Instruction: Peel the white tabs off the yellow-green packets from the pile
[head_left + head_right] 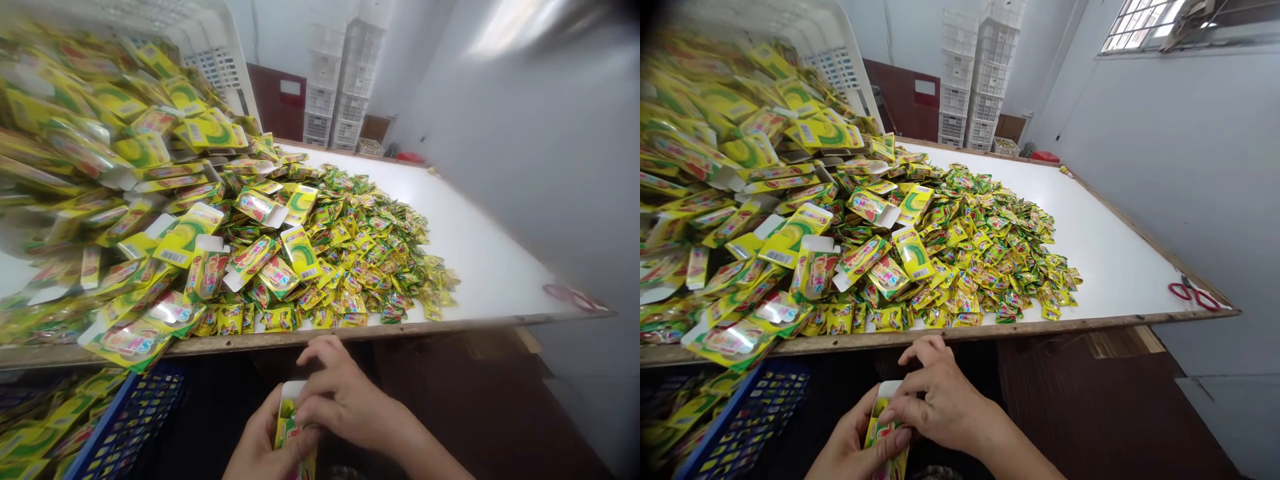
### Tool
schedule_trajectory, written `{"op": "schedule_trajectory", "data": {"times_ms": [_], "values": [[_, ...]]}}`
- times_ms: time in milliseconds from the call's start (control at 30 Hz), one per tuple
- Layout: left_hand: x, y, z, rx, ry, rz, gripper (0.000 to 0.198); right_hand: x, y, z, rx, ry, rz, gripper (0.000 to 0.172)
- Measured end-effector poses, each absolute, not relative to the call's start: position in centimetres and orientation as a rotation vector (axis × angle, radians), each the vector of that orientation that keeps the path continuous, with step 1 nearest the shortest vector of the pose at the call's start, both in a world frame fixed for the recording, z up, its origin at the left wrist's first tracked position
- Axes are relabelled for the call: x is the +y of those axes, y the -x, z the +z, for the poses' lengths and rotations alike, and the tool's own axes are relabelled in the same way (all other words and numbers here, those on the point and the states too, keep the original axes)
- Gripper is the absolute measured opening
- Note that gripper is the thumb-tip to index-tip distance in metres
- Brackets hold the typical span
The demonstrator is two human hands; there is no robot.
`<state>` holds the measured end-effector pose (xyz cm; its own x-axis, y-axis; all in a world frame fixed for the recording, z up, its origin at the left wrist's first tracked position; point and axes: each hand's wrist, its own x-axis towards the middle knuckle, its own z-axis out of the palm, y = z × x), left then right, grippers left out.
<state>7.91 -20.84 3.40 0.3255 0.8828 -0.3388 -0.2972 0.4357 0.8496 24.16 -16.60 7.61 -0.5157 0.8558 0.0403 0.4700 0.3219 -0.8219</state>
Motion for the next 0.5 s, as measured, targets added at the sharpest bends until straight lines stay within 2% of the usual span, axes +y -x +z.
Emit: {"op": "schedule_trajectory", "data": {"times_ms": [100,167,300,500], "values": [[-20.8,-7.9,3.3,0.925,-0.830,0.912,0.045,-17.2,-23.8,6.8,-2.157,1.095,1.228,0.020],[-20.9,-7.7,3.3,0.901,-0.801,0.904,0.050,-17.6,-23.8,6.5,-2.054,1.087,1.306,0.019],[-21.1,-6.8,3.9,0.918,-0.600,0.845,0.044,-18.4,-24.3,6.6,-1.459,1.291,1.384,0.014],[-20.2,-5.3,5.5,0.796,-0.167,0.690,0.041,-19.5,-23.3,5.0,-0.675,1.145,2.001,0.030]]}}
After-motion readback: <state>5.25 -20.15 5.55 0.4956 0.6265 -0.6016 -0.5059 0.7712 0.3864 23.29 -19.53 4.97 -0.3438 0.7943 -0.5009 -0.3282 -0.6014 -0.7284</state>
